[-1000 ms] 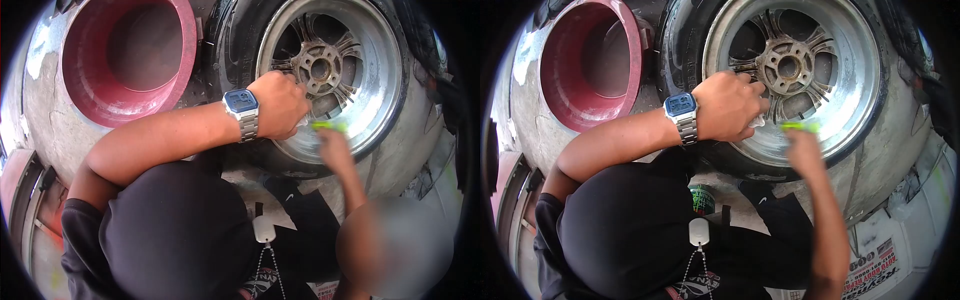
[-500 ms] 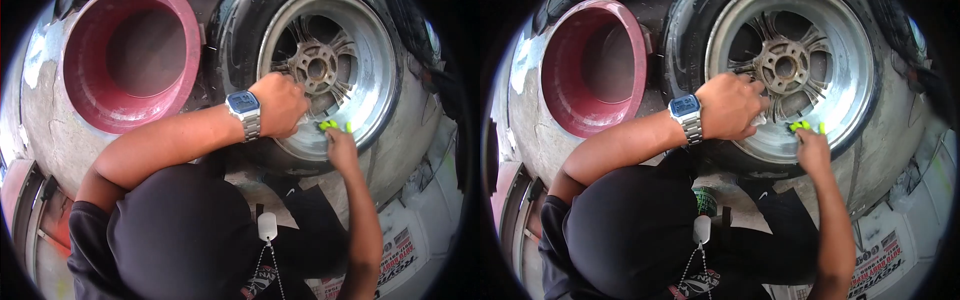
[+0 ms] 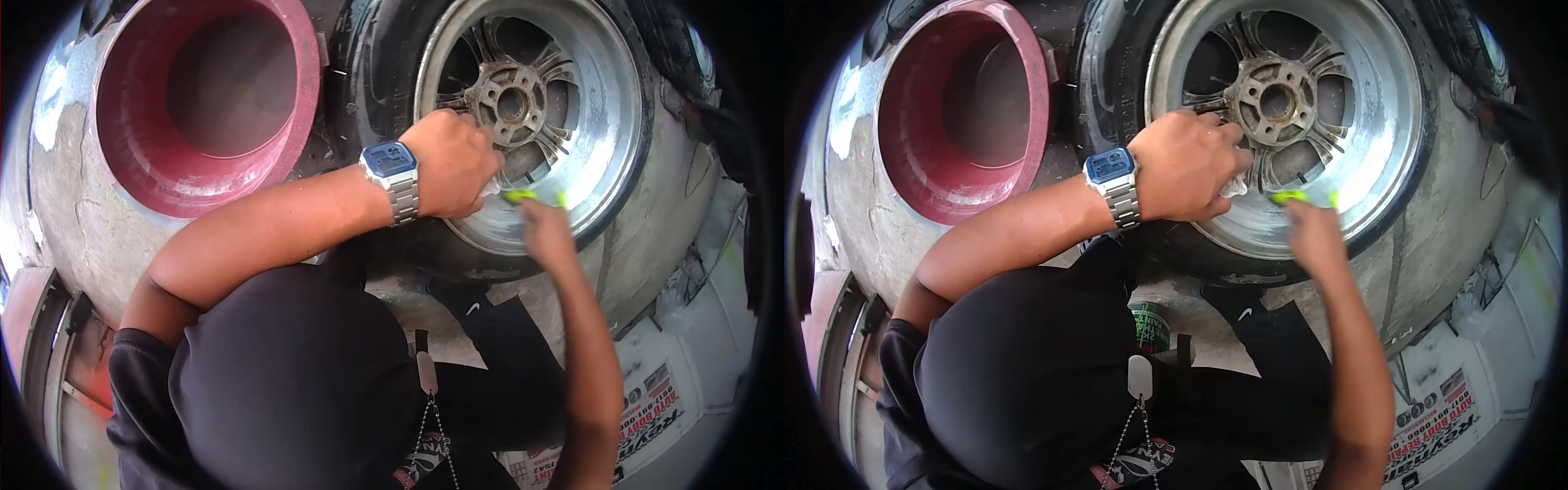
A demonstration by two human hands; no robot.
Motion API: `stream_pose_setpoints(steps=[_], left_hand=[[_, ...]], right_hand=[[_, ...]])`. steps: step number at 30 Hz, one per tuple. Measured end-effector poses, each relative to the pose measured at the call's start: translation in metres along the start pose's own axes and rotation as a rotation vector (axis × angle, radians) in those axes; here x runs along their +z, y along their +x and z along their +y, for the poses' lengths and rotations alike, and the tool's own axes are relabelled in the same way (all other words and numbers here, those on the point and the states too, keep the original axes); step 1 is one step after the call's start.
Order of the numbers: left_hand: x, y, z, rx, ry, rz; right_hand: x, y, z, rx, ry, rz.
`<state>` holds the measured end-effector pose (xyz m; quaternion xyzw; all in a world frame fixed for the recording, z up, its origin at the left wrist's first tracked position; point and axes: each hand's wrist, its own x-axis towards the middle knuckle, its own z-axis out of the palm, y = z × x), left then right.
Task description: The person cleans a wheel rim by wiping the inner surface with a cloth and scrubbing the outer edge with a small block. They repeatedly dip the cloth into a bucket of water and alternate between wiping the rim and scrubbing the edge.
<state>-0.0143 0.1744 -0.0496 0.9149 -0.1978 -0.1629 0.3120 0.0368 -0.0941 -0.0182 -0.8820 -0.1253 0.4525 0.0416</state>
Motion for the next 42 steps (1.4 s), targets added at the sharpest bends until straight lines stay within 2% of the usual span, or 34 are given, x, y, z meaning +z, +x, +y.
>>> stream_pose_setpoints(steps=[1,3,4,5,7,8,9,11,13,14,17,18,21,22,25,26,27,29,30,31,33,34,35,37,39,40,41,42], left_hand=[[-0.001,-0.001,-0.001,-0.006,0.002,-0.004],[-0.002,0.0,0.001,-0.006,0.004,-0.015],[-0.002,0.003,0.002,-0.028,0.005,-0.042],[-0.003,0.004,-0.002,-0.029,0.013,-0.028],[-0.001,0.001,0.0,-0.008,-0.002,-0.027],[-0.002,0.0,0.0,0.004,0.009,-0.005],[-0.004,0.001,0.0,0.005,0.01,-0.013],[-0.006,0.001,0.001,-0.001,0.009,-0.038],[-0.004,0.005,0.001,-0.035,0.013,-0.021],[-0.003,0.005,-0.001,-0.044,0.014,-0.009],[-0.004,0.002,0.001,-0.037,0.012,0.013],[-0.004,0.001,0.002,-0.033,0.022,0.012],[0.0,0.006,0.008,-0.06,0.012,-0.011],[-0.003,0.008,0.006,-0.076,0.012,-0.021],[0.001,0.005,0.003,-0.061,0.034,0.033],[0.0,0.004,0.002,-0.051,0.038,0.049],[0.001,0.003,0.003,-0.043,0.037,0.063],[0.002,0.002,0.005,-0.082,0.025,0.02],[0.001,0.006,0.005,-0.091,0.025,0.006],[-0.001,0.008,0.003,-0.09,0.026,0.015],[0.0,0.006,0.005,-0.08,0.008,0.013],[0.002,0.005,0.004,-0.07,0.045,0.033],[0.0,0.005,0.003,-0.063,0.049,0.04],[-0.001,0.002,0.004,-0.059,0.047,0.042],[0.002,0.008,0.007,-0.084,0.043,0.023],[0.0,0.009,0.006,-0.096,0.045,0.022],[0.0,0.007,0.006,-0.109,0.035,0.008],[0.001,0.005,0.006,-0.093,0.047,0.041]], right_hand=[[0.004,0.011,0.039,-0.117,-0.118,0.091],[0.031,0.013,0.002,-0.252,0.017,0.108],[0.034,0.005,-0.047,-0.193,0.073,0.091],[0.03,0.005,-0.072,-0.025,-0.012,-0.028],[0.025,0.005,-0.028,-0.242,0.221,0.061],[0.006,-0.001,-0.005,-0.13,-0.023,0.018],[-0.007,0.001,0.003,-0.14,-0.121,0.138],[0.007,0.005,0.004,-0.152,-0.224,0.095],[0.039,0.003,-0.052,-0.136,0.119,0.088],[0.039,0.0,-0.06,-0.138,0.18,0.084],[0.008,-0.001,0.009,-0.17,-0.095,0.068],[-0.007,0.003,0.008,-0.106,-0.194,0.099],[0.036,0.003,-0.037,-0.241,0.203,0.123],[0.047,0.006,-0.058,-0.151,0.119,0.126],[0.019,0.0,-0.013,-0.273,0.046,0.066],[-0.002,-0.001,0.008,-0.096,-0.036,0.029],[-0.013,0.004,0.009,-0.188,-0.201,0.128],[0.007,0.001,-0.004,-0.143,-0.098,0.058],[0.039,0.003,-0.014,-0.276,0.146,0.134],[0.033,-0.006,-0.062,-0.185,0.219,0.091],[0.023,-0.006,-0.044,-0.179,0.313,0.056],[0.017,-0.002,0.001,-0.302,-0.042,0.094],[-0.002,0.0,0.027,-0.168,-0.076,0.052],[-0.016,0.01,0.02,-0.076,-0.203,0.001],[0.034,0.006,-0.018,-0.217,0.178,0.103],[0.043,0.002,-0.058,-0.179,0.148,0.131],[0.05,0.004,-0.064,-0.189,0.251,0.124],[0.046,0.005,-0.05,-0.281,0.254,0.114]])
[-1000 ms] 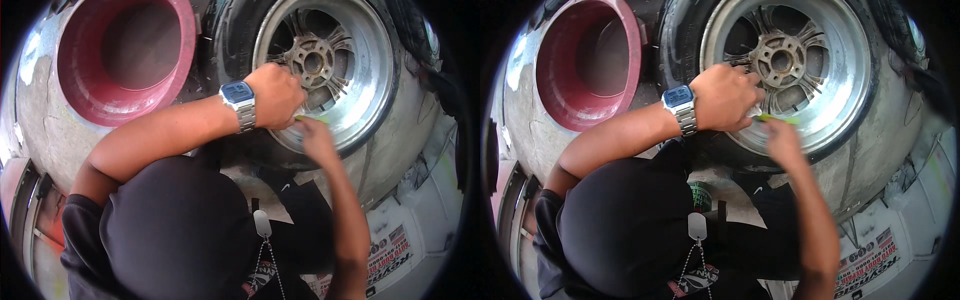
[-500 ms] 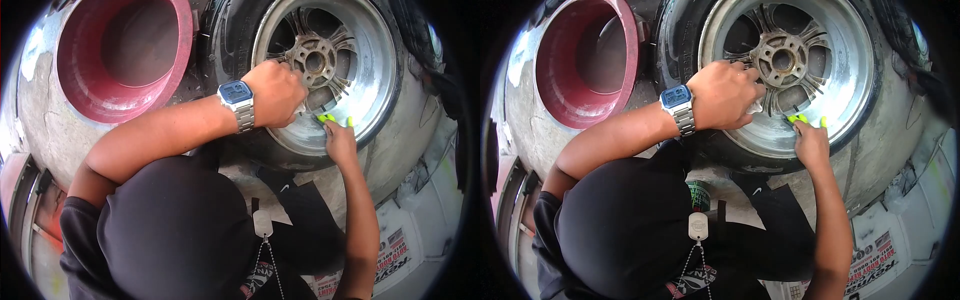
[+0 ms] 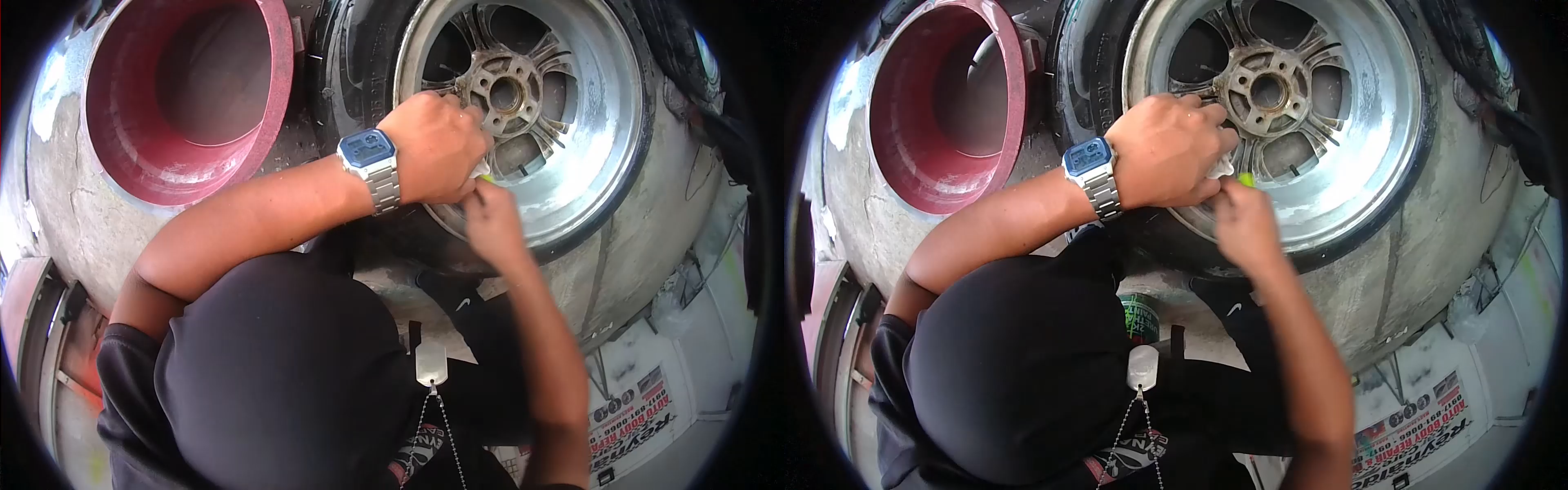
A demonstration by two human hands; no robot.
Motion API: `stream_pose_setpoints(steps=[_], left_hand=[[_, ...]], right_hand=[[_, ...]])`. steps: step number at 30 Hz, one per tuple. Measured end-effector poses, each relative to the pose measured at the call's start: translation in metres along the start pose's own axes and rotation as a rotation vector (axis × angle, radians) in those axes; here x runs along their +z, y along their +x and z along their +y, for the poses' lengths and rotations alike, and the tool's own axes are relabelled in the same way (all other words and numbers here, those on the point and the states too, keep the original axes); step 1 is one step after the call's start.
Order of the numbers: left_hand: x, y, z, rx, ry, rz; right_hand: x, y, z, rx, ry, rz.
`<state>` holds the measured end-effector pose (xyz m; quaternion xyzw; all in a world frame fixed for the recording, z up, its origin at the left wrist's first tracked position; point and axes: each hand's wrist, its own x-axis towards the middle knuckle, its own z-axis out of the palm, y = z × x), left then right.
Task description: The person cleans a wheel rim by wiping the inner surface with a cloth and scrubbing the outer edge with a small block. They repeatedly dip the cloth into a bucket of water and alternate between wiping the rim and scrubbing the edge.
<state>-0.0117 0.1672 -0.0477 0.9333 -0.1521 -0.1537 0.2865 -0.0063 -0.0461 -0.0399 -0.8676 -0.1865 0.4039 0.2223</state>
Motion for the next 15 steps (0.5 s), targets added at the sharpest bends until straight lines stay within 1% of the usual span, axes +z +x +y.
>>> stream_pose_setpoints(steps=[1,2,3,5,7,8,9,11,12,13,14,15], left_hand=[[0.001,-0.001,0.001,0.016,-0.008,0.013],[0.0,-0.001,-0.001,0.022,-0.01,0.032],[0.001,-0.003,-0.002,0.027,-0.016,0.049],[0.001,-0.003,-0.002,-0.001,-0.041,0.016],[-0.001,0.002,0.0,-0.013,-0.043,-0.021],[0.0,0.002,-0.002,-0.007,-0.056,0.002],[0.002,-0.001,-0.002,0.0,-0.06,0.02],[0.002,-0.002,-0.003,0.027,-0.067,0.066],[0.0,0.0,-0.004,0.036,-0.061,0.072],[-0.001,0.0,-0.003,0.037,-0.058,0.073],[-0.001,-0.004,-0.003,0.037,-0.056,0.068],[-0.001,-0.007,0.002,0.031,-0.064,0.04]], right_hand=[[-0.019,-0.004,0.021,-0.088,0.008,-0.017],[-0.053,-0.012,0.043,0.077,-0.32,-0.174],[-0.076,-0.013,0.066,0.11,-0.284,-0.116],[-0.075,-0.008,0.056,0.016,-0.506,-0.154],[-0.014,-0.007,0.028,-0.093,-0.108,0.011],[-0.006,-0.002,-0.005,0.023,-0.174,-0.032],[-0.013,-0.005,0.003,-0.003,-0.221,-0.069],[-0.051,-0.016,0.045,-0.048,-0.322,-0.129],[-0.074,-0.019,0.066,0.03,-0.284,-0.052],[-0.09,-0.011,0.068,-0.087,-0.627,-0.065],[-0.082,-0.004,0.068,0.002,-0.599,-0.114],[-0.067,-0.005,0.054,0.116,-0.569,-0.159]])
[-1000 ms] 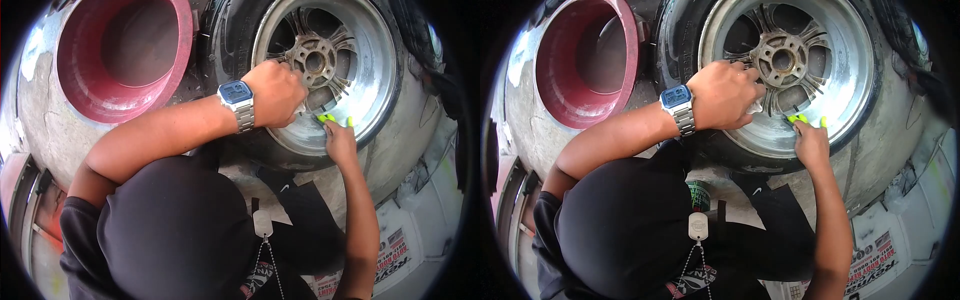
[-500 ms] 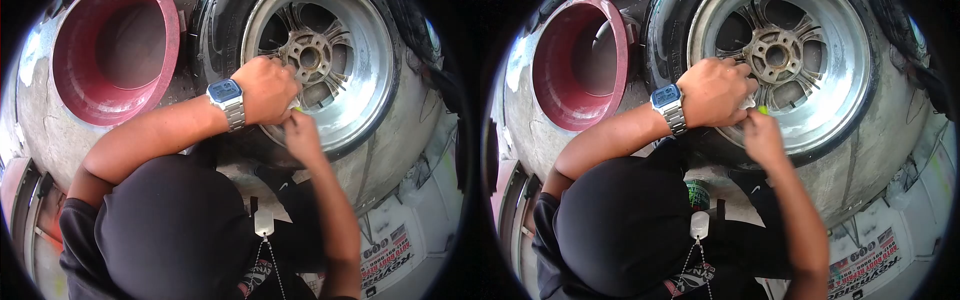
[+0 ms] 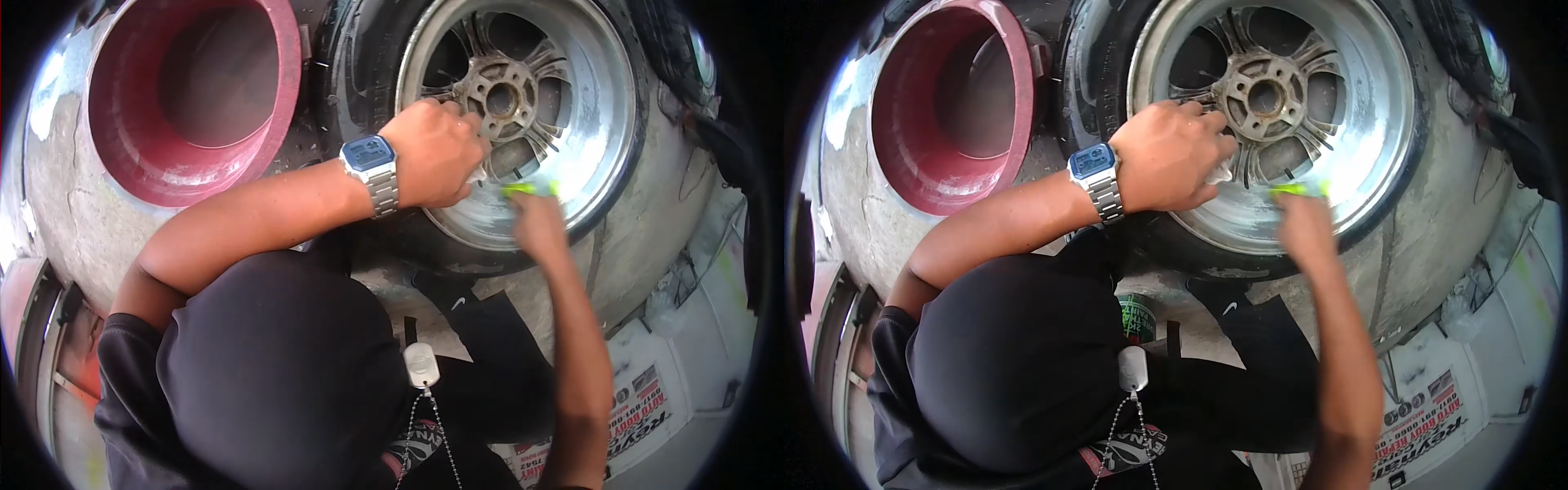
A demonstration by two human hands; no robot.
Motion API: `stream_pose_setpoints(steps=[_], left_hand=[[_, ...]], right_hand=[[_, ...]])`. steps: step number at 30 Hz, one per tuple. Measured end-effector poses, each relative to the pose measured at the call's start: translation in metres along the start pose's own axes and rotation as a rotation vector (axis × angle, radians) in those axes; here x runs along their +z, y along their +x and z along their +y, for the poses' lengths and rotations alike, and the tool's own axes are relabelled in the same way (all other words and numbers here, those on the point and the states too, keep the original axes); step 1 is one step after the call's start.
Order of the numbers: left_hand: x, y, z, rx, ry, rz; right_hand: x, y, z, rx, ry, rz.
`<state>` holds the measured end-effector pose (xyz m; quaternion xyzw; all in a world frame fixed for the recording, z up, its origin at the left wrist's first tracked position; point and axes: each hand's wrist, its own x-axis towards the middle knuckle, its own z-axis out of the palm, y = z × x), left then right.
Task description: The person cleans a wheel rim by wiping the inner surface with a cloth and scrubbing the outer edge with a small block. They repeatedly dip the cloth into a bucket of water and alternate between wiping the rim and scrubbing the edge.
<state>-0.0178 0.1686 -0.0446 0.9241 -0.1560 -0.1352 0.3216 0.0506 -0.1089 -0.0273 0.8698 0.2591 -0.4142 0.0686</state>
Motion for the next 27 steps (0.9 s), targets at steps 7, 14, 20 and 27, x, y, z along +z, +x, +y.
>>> stream_pose_setpoints(steps=[7,14,20,27], left_hand=[[0.0,0.001,-0.009,0.012,0.005,0.038],[-0.001,0.003,-0.004,-0.002,-0.001,-0.048],[0.0,-0.001,-0.003,0.019,-0.021,-0.02],[-0.002,0.003,-0.006,0.018,-0.037,-0.043]], right_hand=[[-0.012,0.005,0.019,-0.021,0.044,0.02],[0.007,-0.01,-0.065,0.027,0.709,0.061],[-0.023,0.009,0.021,0.122,-0.311,0.024],[-0.021,0.016,0.035,-0.071,-0.034,-0.04]])
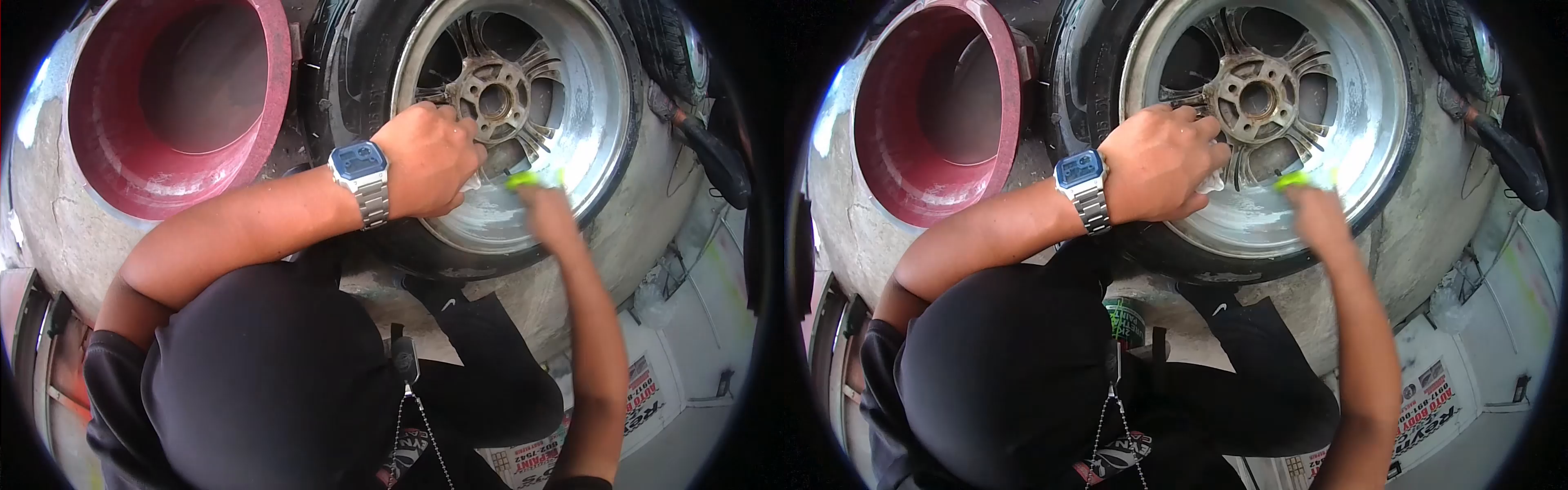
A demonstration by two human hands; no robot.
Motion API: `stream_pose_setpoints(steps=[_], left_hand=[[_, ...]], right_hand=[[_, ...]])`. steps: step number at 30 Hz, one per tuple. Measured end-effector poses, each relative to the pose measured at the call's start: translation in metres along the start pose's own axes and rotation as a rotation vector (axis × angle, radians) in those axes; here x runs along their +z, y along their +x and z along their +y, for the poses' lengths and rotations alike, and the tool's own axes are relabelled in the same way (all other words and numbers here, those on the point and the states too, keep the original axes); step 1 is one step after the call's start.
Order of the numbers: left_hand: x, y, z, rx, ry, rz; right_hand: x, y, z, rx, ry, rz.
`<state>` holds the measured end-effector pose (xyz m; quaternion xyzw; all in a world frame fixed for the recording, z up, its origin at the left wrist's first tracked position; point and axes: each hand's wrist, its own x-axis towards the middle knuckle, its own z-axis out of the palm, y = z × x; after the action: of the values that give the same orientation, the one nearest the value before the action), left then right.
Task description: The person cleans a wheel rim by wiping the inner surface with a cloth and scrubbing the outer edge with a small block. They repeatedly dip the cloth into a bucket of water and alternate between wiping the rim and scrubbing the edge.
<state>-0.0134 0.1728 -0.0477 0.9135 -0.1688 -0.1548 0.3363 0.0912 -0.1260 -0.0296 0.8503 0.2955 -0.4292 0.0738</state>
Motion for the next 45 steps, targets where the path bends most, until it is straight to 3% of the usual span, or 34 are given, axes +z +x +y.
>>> stream_pose_setpoints(steps=[3,5,6,9,10,13,14,17,21,24,26,27,29,30,33,34,37,38,39,42,43,45], left_hand=[[0.002,-0.005,-0.001,0.004,0.011,0.031],[0.002,-0.002,-0.002,0.005,0.019,0.029],[0.001,-0.002,-0.003,0.018,0.004,0.022],[0.0,-0.001,-0.002,0.0,-0.002,-0.001],[0.001,-0.002,-0.003,-0.004,0.001,0.007],[0.001,-0.001,-0.003,0.003,0.013,0.026],[0.0,0.0,-0.004,-0.001,0.02,0.03],[0.003,-0.001,-0.002,0.003,0.011,0.015],[0.002,-0.002,-0.003,0.01,0.021,0.017],[0.004,-0.001,-0.002,-0.006,0.035,0.029],[0.006,-0.003,-0.002,-0.002,0.044,0.033],[0.005,-0.002,-0.002,0.009,0.051,0.038],[0.001,0.0,-0.003,-0.001,0.063,0.013],[0.001,0.0,-0.001,-0.003,0.06,-0.007],[0.003,-0.002,-0.002,0.009,0.041,0.037],[0.003,-0.003,-0.002,0.002,0.045,0.032],[0.001,0.0,-0.003,-0.009,0.065,0.024],[0.002,0.001,-0.003,-0.022,0.073,0.02],[0.005,0.001,0.0,-0.025,0.073,0.011],[0.006,-0.002,-0.001,-0.015,0.067,0.024],[0.005,-0.001,-0.001,-0.002,0.064,0.029],[0.002,0.001,-0.003,-0.008,0.074,0.013]], right_hand=[[0.0,0.011,0.005,-0.052,-0.398,0.033],[0.029,0.005,-0.027,-0.039,-0.002,-0.066],[0.018,0.005,-0.036,-0.068,0.036,-0.095],[-0.026,0.013,0.017,-0.067,-0.236,-0.039],[-0.032,0.018,0.02,-0.008,-0.308,-0.109],[0.015,0.006,-0.025,-0.103,-0.094,-0.124],[0.0,0.007,-0.038,-0.132,-0.036,-0.149],[-0.025,0.018,0.014,0.04,-0.051,-0.107],[0.01,0.007,-0.028,-0.21,-0.113,-0.059],[-0.009,0.019,0.026,-0.147,-0.145,-0.081],[-0.017,0.022,0.013,-0.091,-0.22,-0.087],[0.001,0.013,-0.002,-0.156,-0.213,-0.06],[0.012,0.007,-0.035,-0.245,-0.025,-0.054],[0.014,0.009,-0.016,-0.205,0.047,-0.071],[-0.011,0.019,0.029,-0.164,-0.251,0.027],[0.0,0.017,0.019,-0.132,-0.281,0.05],[0.015,0.007,-0.042,-0.154,0.032,-0.098],[0.024,0.009,-0.018,-0.139,0.07,-0.073],[0.005,0.012,-0.01,-0.077,-0.078,-0.136],[-0.002,0.021,-0.001,0.01,-0.293,-0.073],[0.016,0.017,-0.012,-0.051,-0.161,-0.141],[0.019,0.013,-0.051,-0.165,0.06,-0.082]])
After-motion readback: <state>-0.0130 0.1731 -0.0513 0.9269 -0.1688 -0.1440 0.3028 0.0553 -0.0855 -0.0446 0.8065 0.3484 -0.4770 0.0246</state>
